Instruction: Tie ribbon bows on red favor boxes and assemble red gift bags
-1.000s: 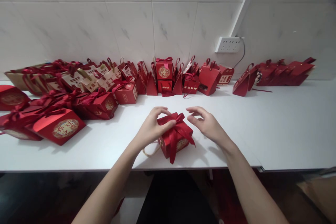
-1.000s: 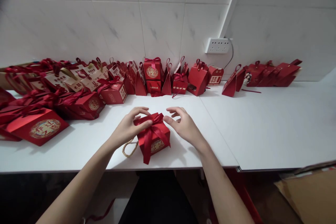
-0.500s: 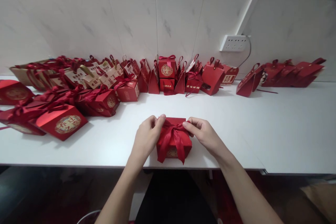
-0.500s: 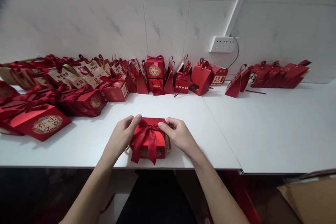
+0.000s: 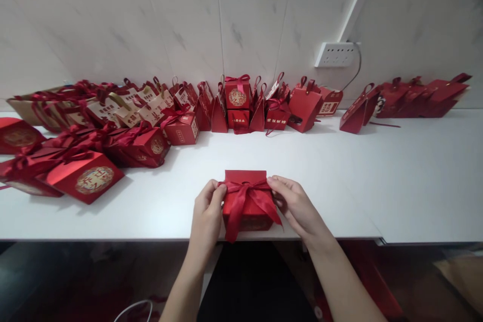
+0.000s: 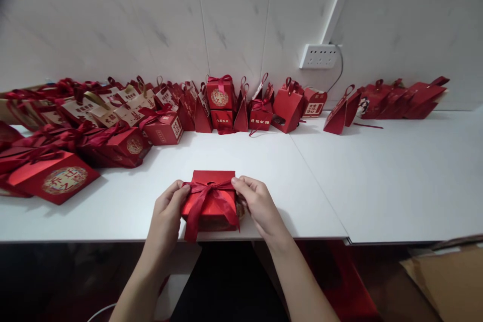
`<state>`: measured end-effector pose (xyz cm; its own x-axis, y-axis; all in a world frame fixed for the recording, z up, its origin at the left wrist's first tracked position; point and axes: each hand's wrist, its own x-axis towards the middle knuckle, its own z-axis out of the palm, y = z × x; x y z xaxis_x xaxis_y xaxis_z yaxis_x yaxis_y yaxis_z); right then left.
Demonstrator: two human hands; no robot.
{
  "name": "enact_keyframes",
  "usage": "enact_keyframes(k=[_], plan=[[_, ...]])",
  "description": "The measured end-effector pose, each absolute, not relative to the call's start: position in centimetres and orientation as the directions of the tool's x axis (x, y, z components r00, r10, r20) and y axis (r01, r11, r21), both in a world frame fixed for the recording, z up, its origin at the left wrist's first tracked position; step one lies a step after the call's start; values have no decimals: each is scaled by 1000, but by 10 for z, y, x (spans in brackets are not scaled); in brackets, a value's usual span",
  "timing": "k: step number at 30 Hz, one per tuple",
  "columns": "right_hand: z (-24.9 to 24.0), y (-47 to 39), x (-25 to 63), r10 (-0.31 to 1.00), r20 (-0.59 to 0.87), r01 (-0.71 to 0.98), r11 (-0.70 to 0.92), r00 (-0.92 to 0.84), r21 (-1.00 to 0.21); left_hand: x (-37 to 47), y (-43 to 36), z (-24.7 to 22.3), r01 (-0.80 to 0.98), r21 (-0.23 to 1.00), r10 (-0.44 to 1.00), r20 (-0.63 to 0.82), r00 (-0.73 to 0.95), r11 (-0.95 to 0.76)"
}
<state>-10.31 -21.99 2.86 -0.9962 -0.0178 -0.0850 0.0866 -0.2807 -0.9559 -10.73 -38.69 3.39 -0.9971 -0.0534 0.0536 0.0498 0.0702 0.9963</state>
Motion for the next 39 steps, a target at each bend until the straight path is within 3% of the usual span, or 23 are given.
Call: enact_keyframes(k=[9, 20, 25, 31, 35, 39], plan=[[24, -220, -104, 99, -199, 134, -453, -975, -881, -109, -379, 30, 64, 997, -91, 68, -994, 46], [25, -222, -102, 94, -272, 183, -532, -958, -827, -109, -380, 24, 78, 995, -96, 83, -992, 61], [27, -211, -88, 130, -82, 47, -254, -988, -966, -118, -388, 33, 52, 998, 7, 52, -999, 30], [38, -211, -70, 103, 8, 11, 187, -995, -982, -134, -389, 47, 186, 956, 118, 163, -980, 226], [40, -219, -62, 198, 85, -15, 329, -976, -944, -132, -388, 54, 374, 861, 278, 287, -917, 344], [33, -223, -58, 326, 203, -65, 389, -923, -919, -128, -391, 55, 386, 862, 321, 283, -904, 329]])
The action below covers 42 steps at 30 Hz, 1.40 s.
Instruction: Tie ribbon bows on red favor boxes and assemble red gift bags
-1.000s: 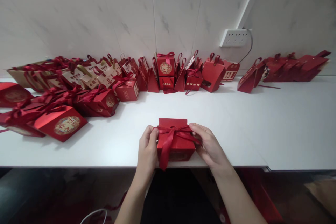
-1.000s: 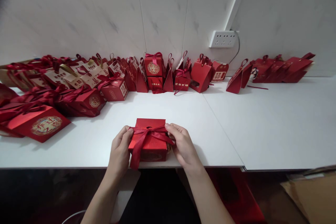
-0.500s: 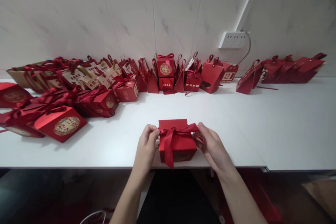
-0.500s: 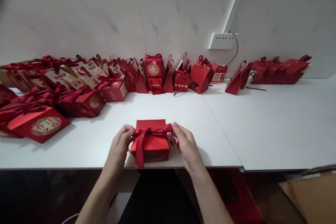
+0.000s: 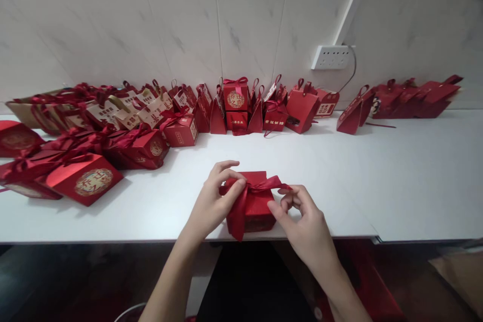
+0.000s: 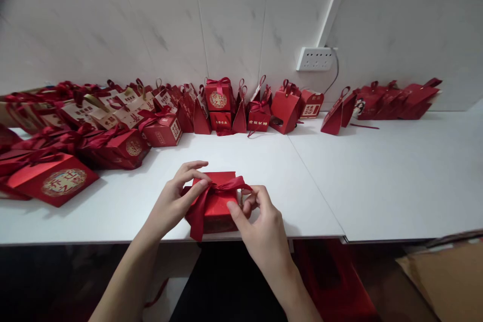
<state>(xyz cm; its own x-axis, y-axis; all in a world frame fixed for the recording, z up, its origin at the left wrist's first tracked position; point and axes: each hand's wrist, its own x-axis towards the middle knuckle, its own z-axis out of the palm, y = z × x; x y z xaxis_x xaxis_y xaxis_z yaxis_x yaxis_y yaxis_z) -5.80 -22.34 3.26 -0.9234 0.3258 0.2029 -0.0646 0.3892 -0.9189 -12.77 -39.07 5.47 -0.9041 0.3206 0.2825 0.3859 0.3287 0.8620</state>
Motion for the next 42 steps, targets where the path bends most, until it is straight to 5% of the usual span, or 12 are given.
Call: enact_keyframes(k=[8, 17, 27, 42], plan=[[20, -220, -68, 410, 320, -177, 349, -854, -920, -121, -393, 58, 396, 789, 304, 276, -912, 471], [26, -222, -63, 221, 590, -412, 530, -777, -741, -113, -386, 65, 469, 740, 404, 287, -868, 483], [23, -218, -57, 106, 729, -510, 646, -677, -568, -95, -389, 59, 692, 375, 401, 606, -687, 618], [22, -220, -57, 85, 749, -522, 666, -657, -533, -99, -393, 54, 657, 458, 465, 470, -751, 599]])
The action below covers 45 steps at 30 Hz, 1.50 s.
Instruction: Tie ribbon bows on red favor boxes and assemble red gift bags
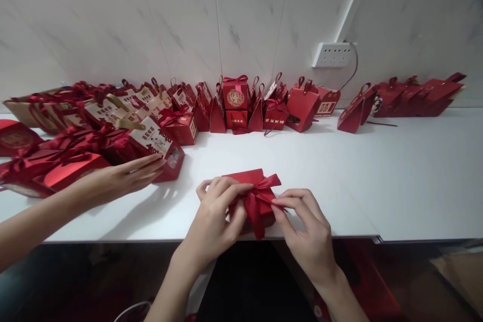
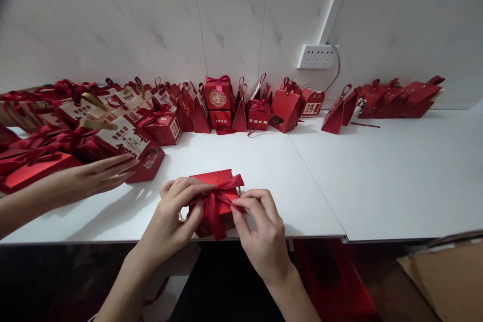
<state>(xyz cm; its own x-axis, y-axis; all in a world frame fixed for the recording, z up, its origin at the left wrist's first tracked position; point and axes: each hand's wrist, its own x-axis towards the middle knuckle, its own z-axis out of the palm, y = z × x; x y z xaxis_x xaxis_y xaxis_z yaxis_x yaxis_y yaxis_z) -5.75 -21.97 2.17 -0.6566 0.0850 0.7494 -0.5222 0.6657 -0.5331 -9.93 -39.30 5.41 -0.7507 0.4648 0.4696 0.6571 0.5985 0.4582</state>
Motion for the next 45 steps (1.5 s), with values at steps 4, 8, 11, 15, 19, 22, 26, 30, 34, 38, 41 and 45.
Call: enact_keyframes(k=[4, 8, 11, 15, 19, 22, 26, 30, 34, 38, 41, 45], plan=[[21, -220, -58, 78, 746, -521, 668, -661, -531, -107, -389, 66, 598, 492, 460, 382, -801, 633], [21, -220, -58, 84, 738, -511, 669, -669, -539, -119, -385, 74, 560, 536, 438, 349, -828, 632], [22, -221, -58, 86, 734, -510, 666, -673, -545, -125, -383, 72, 477, 656, 323, 351, -879, 585], [23, -221, -58, 93, 729, -516, 647, -678, -562, -131, -381, 67, 337, 783, 144, 308, -940, 523], [22, -221, -58, 129, 686, -498, 594, -716, -632, -139, -382, 66, 299, 859, 48, 307, -950, 415], [22, -219, -57, 147, 662, -484, 570, -735, -664, -146, -385, 62, 258, 894, 48, 259, -965, 366], [36, -214, -61, 97, 730, -515, 647, -676, -563, -141, -388, 54, 306, 871, -76, 361, -930, 384], [61, -209, -80, -102, 768, -645, 617, -633, -450, -122, -387, 56, 543, 625, 66, 620, -782, 561], [79, -208, -105, -226, 695, -662, 595, -682, -456, -112, -384, 59, 595, 538, 339, 503, -795, 597], [83, -210, -116, -185, 622, -588, 602, -761, -540, -115, -386, 57, 559, 585, 345, 443, -827, 588], [81, -209, -115, -112, 648, -579, 581, -753, -572, -117, -388, 57, 550, 602, 354, 421, -835, 579], [78, -205, -110, 65, 695, -551, 559, -716, -620, -117, -388, 58, 543, 596, 370, 397, -840, 592]])
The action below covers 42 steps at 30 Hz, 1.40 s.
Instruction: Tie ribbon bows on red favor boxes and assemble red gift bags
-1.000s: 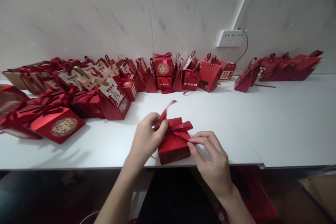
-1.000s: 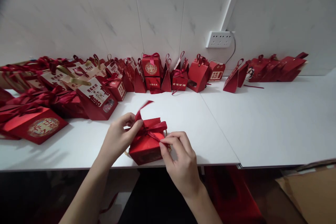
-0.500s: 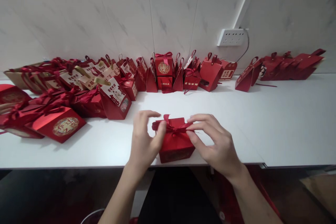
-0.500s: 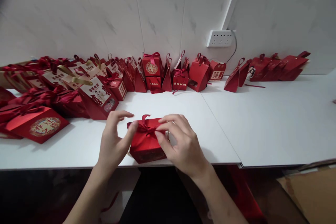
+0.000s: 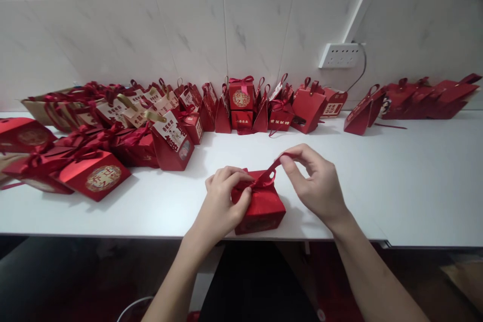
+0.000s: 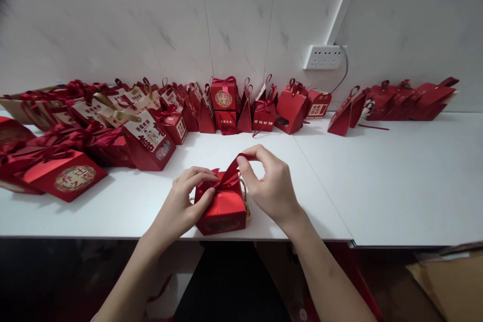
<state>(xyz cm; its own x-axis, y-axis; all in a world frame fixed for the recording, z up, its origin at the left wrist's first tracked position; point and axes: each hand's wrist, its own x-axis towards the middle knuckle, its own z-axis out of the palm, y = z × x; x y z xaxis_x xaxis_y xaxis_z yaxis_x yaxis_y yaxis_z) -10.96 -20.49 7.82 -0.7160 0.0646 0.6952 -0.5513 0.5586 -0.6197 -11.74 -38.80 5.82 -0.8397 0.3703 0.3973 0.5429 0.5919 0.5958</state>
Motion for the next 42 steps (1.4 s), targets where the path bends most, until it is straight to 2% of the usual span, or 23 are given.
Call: enact_keyframes(k=[4, 12, 17, 22, 29, 32, 34, 37, 39, 42], plan=[[83, -196, -105, 234, 726, -536, 537, -647, -651, -117, -387, 58, 528, 587, 362, 386, -849, 614], [99, -169, -102, 444, 748, -557, 499, -494, -664, -121, -392, 61, 527, 563, 337, 412, -846, 636], [96, -139, -104, 526, 717, -553, 462, -459, -693, -125, -415, 67, 493, 651, 129, 523, -842, 578], [87, -112, -101, 607, 665, -475, 472, -435, -742, -127, -447, 62, 316, 791, -71, 410, -909, 524], [74, -98, -87, 685, 483, -236, 427, -545, -873, -125, -474, 52, 233, 783, -90, 344, -934, 576], [66, -94, -82, 693, 424, -183, 397, -582, -900, -125, -483, 49, 147, 804, -98, 247, -964, 576], [65, -94, -82, 686, 407, -206, 359, -603, -910, -126, -487, 50, 89, 887, -113, 156, -981, 453], [78, -103, -92, 649, 424, -354, 245, -632, -903, -134, -483, 63, 84, 996, -122, 88, -989, 37], [95, -118, -104, 563, 462, -450, 171, -685, -877, -142, -471, 82, 118, 969, -81, 102, -991, -216], [128, -147, -122, 358, 558, -535, 172, -748, -827, -153, -440, 118, 114, 905, 88, 164, -982, -410]])
